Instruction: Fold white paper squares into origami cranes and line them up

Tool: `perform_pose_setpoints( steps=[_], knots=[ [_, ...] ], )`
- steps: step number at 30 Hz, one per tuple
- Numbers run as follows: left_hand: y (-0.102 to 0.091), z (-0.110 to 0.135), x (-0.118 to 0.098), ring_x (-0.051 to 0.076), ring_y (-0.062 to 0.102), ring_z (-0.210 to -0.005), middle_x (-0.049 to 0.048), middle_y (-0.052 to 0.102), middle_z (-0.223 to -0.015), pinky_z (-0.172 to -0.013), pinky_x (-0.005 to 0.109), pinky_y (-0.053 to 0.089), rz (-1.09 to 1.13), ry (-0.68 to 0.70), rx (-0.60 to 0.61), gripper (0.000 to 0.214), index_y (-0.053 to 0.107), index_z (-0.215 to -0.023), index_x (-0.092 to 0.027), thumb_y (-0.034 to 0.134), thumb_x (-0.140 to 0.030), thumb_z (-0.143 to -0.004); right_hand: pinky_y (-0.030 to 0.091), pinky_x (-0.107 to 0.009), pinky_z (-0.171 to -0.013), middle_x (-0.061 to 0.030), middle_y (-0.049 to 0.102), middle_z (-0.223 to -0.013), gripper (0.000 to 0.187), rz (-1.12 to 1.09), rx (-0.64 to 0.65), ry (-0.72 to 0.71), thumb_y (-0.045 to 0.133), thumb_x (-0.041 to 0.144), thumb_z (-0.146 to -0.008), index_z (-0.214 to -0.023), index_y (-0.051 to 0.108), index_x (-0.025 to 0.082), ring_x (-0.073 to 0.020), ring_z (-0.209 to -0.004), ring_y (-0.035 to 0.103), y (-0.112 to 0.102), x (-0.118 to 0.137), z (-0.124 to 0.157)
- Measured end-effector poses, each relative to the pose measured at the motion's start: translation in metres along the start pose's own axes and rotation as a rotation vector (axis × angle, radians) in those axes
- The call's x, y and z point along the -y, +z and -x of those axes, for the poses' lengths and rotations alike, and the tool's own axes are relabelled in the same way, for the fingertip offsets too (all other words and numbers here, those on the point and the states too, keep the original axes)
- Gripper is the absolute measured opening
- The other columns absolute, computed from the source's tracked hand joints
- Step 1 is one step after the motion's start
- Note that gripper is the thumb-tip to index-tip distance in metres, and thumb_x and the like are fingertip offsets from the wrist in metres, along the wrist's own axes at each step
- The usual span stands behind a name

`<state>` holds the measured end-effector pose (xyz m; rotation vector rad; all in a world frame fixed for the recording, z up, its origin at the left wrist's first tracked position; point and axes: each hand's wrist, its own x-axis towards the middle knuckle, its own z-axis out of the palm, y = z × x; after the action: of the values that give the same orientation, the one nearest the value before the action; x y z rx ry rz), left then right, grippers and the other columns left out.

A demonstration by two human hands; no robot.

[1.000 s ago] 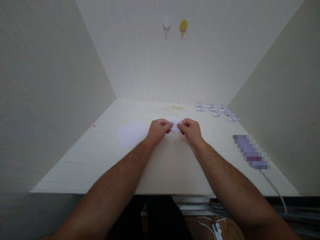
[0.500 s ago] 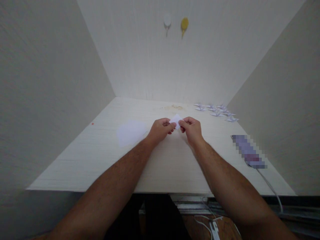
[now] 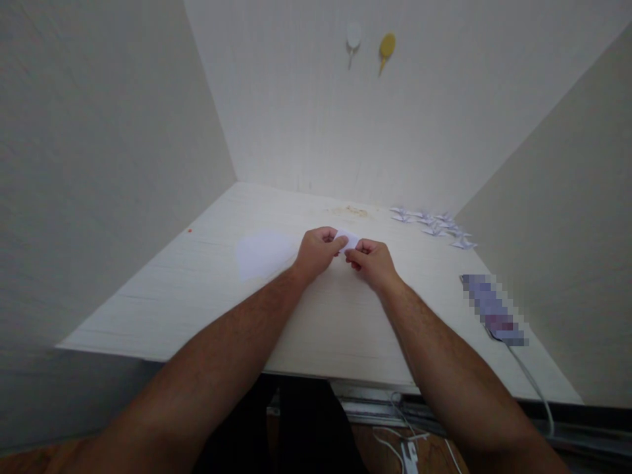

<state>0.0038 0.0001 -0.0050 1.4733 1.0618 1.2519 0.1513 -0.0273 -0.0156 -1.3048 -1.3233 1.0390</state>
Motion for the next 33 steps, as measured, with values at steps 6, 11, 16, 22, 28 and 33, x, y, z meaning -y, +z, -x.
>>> perform_pose_setpoints(
  steps=[6,11,16,22,28,33],
  knots=[
    [-0.005,-0.001,0.002,0.01,0.051,-0.051,-0.0007,0.058,-0.056,-0.048,0.021,0.036,-0.161,0.01,0.103,0.022,0.061,-0.062,-0.015,0.067,-0.034,-0.07,0.037,-0.023,-0.046,0.0032,0.057,-0.051,0.014,-0.025,-0.137,-0.067,0.069,0.031,-0.067,-0.066,0.065,0.018,-0.0096,-0.045,0.046,-0.005,0.009,0.0],
    [-0.005,0.003,-0.001,0.007,0.04,-0.048,-0.0035,0.051,-0.051,-0.046,0.021,0.027,-0.302,0.032,0.259,0.028,0.059,-0.055,-0.015,0.068,-0.037,-0.069,0.041,-0.025,-0.052,0.0007,0.063,-0.06,0.019,0.016,-0.132,-0.141,0.072,0.034,-0.066,-0.073,0.069,0.017,-0.0108,-0.052,0.051,-0.009,0.012,0.0],
    [-0.004,0.005,-0.004,0.007,0.04,-0.049,-0.0029,0.052,-0.051,-0.046,0.021,0.027,-0.286,0.037,0.231,0.026,0.063,-0.058,-0.014,0.068,-0.037,-0.07,0.036,-0.024,-0.05,0.0014,0.06,-0.057,0.016,0.117,-0.122,-0.178,0.068,0.032,-0.07,-0.068,0.066,0.017,-0.0103,-0.05,0.048,-0.012,0.007,-0.004],
    [-0.005,0.003,-0.001,0.009,0.046,-0.05,-0.001,0.057,-0.054,-0.048,0.021,0.031,-0.249,0.053,0.199,0.023,0.067,-0.065,-0.014,0.064,-0.035,-0.073,0.035,-0.024,-0.049,0.0038,0.055,-0.055,0.016,0.06,-0.208,-0.178,0.065,0.033,-0.071,-0.069,0.064,0.017,-0.0102,-0.05,0.045,-0.011,0.008,-0.004],
    [-0.004,0.003,-0.002,0.01,0.05,-0.054,-0.0003,0.06,-0.056,-0.052,0.022,0.036,-0.255,0.08,0.124,0.023,0.067,-0.064,-0.015,0.063,-0.034,-0.075,0.033,-0.024,-0.048,0.0042,0.053,-0.052,0.016,0.144,-0.18,-0.171,0.065,0.033,-0.071,-0.067,0.064,0.017,-0.01,-0.048,0.043,-0.01,0.012,-0.001],
    [-0.005,0.004,-0.006,0.01,0.049,-0.051,-0.0002,0.058,-0.053,-0.052,0.022,0.037,-0.217,0.075,0.143,0.031,0.063,-0.06,-0.015,0.058,-0.038,-0.08,0.031,-0.024,-0.047,0.0045,0.052,-0.051,0.015,0.119,-0.201,-0.173,0.063,0.032,-0.071,-0.067,0.063,0.018,-0.0101,-0.047,0.042,-0.01,0.013,-0.002]
  ],
)
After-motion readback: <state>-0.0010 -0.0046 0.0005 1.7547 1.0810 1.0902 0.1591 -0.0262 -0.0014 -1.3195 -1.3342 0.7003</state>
